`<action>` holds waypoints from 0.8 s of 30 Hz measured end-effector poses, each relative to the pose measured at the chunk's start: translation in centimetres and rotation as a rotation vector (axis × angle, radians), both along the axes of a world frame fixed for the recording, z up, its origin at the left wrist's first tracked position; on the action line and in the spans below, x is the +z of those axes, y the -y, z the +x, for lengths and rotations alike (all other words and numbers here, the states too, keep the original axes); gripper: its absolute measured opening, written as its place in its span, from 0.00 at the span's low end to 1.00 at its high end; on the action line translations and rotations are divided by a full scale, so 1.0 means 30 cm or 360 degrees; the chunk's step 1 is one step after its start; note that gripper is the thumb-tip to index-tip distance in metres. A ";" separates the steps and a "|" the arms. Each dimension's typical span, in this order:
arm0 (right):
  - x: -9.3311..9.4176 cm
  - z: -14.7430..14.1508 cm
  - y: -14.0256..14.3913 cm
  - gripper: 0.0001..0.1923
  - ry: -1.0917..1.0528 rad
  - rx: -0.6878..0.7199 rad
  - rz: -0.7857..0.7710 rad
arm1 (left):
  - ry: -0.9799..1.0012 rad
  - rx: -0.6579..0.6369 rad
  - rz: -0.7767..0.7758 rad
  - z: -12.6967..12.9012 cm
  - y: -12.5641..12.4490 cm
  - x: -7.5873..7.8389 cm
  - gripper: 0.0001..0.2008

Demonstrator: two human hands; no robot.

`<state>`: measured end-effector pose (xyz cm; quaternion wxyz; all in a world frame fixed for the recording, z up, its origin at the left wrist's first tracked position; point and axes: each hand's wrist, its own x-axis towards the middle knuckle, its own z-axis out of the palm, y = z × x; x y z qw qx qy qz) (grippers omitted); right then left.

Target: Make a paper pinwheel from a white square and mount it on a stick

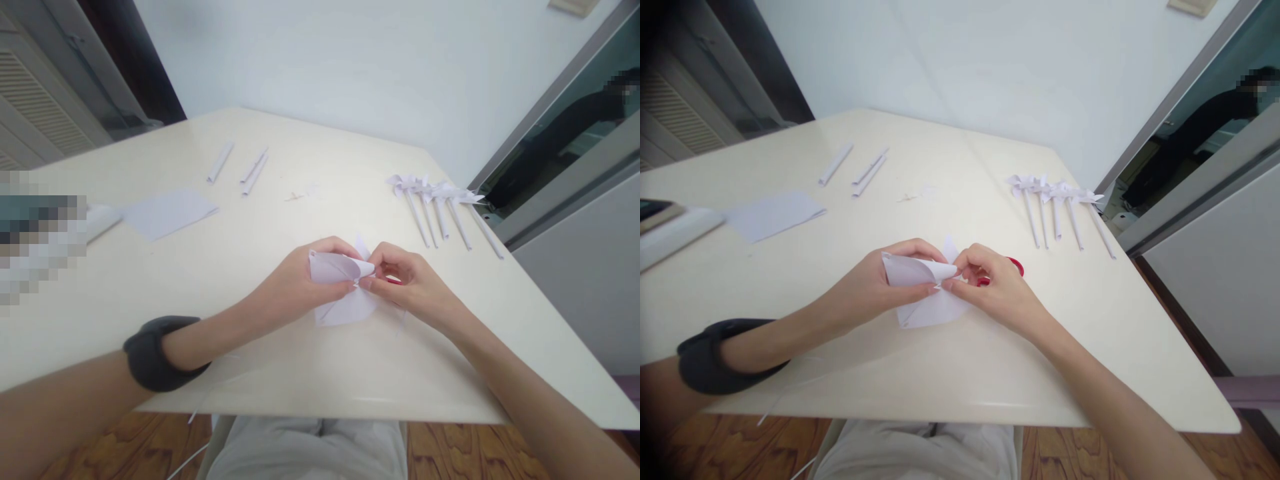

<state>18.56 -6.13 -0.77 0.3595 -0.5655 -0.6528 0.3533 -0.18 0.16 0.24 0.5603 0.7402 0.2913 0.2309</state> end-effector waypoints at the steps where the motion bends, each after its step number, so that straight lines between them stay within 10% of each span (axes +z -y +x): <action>1: -0.001 0.000 0.000 0.05 0.0006 0.0002 0.0015 | -0.0006 0.0000 0.0008 0.000 0.000 -0.001 0.10; 24: 0.000 -0.019 0.007 0.02 0.0179 -0.0034 0.0230 | 0.0047 -0.0007 0.0010 -0.003 -0.010 -0.026 0.10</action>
